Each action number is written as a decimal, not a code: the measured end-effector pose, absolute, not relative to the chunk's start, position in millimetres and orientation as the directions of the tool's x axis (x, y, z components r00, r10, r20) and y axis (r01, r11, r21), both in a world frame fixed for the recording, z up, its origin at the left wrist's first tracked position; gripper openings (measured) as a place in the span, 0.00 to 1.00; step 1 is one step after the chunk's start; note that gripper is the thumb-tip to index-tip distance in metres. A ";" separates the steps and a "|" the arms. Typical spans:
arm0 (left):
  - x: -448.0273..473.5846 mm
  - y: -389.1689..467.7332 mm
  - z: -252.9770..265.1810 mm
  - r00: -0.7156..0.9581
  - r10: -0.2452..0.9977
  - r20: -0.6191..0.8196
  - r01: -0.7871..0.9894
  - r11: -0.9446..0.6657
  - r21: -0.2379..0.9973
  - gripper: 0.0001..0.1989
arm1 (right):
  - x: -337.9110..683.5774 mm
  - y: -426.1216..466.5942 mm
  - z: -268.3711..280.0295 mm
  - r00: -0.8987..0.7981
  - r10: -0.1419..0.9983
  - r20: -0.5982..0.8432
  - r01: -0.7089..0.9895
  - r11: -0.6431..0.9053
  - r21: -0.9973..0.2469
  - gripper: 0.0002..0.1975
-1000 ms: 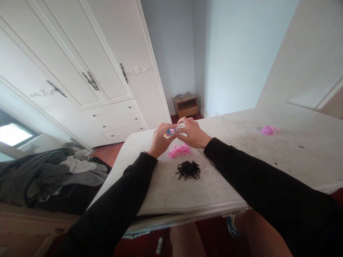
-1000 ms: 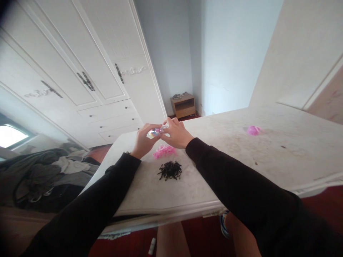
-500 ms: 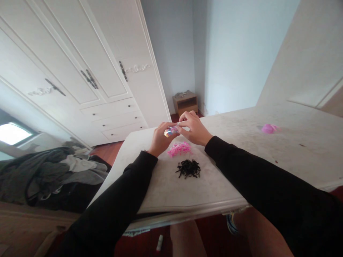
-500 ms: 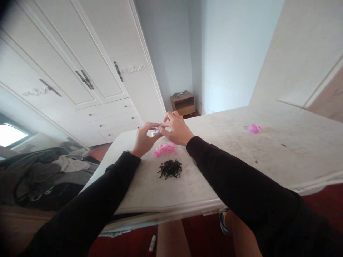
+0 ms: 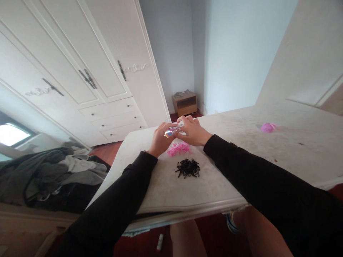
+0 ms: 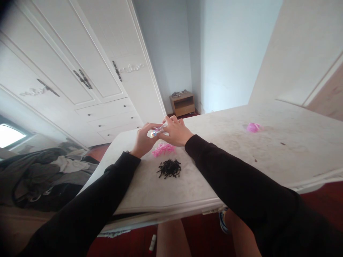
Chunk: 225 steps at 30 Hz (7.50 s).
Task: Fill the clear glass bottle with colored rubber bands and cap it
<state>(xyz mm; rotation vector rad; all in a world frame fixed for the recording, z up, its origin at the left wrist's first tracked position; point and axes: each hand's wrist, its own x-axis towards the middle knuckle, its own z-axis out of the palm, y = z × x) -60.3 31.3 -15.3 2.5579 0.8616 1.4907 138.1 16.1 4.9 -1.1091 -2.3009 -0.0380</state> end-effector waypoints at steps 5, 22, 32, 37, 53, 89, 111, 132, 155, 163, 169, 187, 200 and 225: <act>-62.9 35.1 -15.6 0.326 0.544 0.773 0.451 -0.808 0.378 0.13 | 136.6 16.4 6.2 -0.465 0.672 0.576 0.687 0.685 -0.244 0.15; -68.1 50.7 -15.9 -0.116 0.707 0.698 0.499 -0.566 0.656 0.14 | 135.8 13.4 3.0 -0.624 0.755 0.203 0.665 0.649 -0.370 0.30; -66.2 49.6 -16.1 -0.079 0.718 0.692 0.489 -0.577 0.654 0.14 | 125.3 14.5 -2.4 -0.679 0.704 0.210 0.585 0.691 -0.424 0.15; -68.0 51.1 -18.3 -0.056 0.711 0.701 0.500 -0.588 0.636 0.14 | 125.6 16.6 -4.7 -0.670 0.691 0.271 0.519 0.698 -0.494 0.12; -67.4 51.3 -18.6 -0.029 0.710 0.703 0.516 -0.592 0.619 0.14 | 143.0 24.5 7.9 -0.531 0.803 0.272 0.683 0.595 -0.424 0.09; -69.4 50.1 -21.3 0.215 0.693 0.688 0.621 -0.641 0.451 0.15 | 168.1 35.5 21.2 -0.512 0.799 0.316 0.664 0.601 -0.445 0.02; -64.8 43.9 -22.3 0.361 0.657 0.662 0.565 -0.719 0.405 0.16 | 151.3 27.5 16.2 -0.396 0.776 0.491 0.606 0.623 -0.495 0.04; -62.8 42.5 -22.7 0.297 0.630 0.718 0.513 -0.739 0.436 0.14 | 144.4 19.9 15.9 -0.336 0.726 0.600 0.580 0.661 -0.476 0.05; -61.5 39.7 -20.8 0.276 0.606 0.746 0.454 -0.767 0.454 0.13 | 143.9 21.6 11.9 -0.298 0.605 0.738 0.478 0.764 -0.433 0.07; -59.6 38.1 -17.9 0.261 0.581 0.771 0.423 -0.787 0.449 0.11 | 144.1 14.4 14.8 -0.458 0.621 0.636 0.602 0.743 -0.292 0.17; -58.9 34.1 -15.6 0.326 0.527 0.785 0.423 -0.824 0.377 0.08 | 139.5 11.1 12.5 -0.579 0.644 0.501 0.644 0.738 -0.204 0.24; -61.3 38.0 -17.1 0.240 0.607 0.758 0.458 -0.759 0.463 0.12 | 146.6 7.9 23.5 -0.303 0.624 0.721 0.625 0.701 -0.344 0.12; -56.7 30.5 -13.4 0.300 0.540 0.786 0.435 -0.811 0.391 0.08 | 138.2 3.7 19.7 -0.559 0.654 0.509 0.639 0.731 -0.238 0.24; -69.5 58.5 -21.8 -0.115 0.659 0.743 0.491 -0.613 0.619 0.10 | 135.2 8.5 13.4 -0.554 0.770 0.316 0.658 0.638 -0.401 0.04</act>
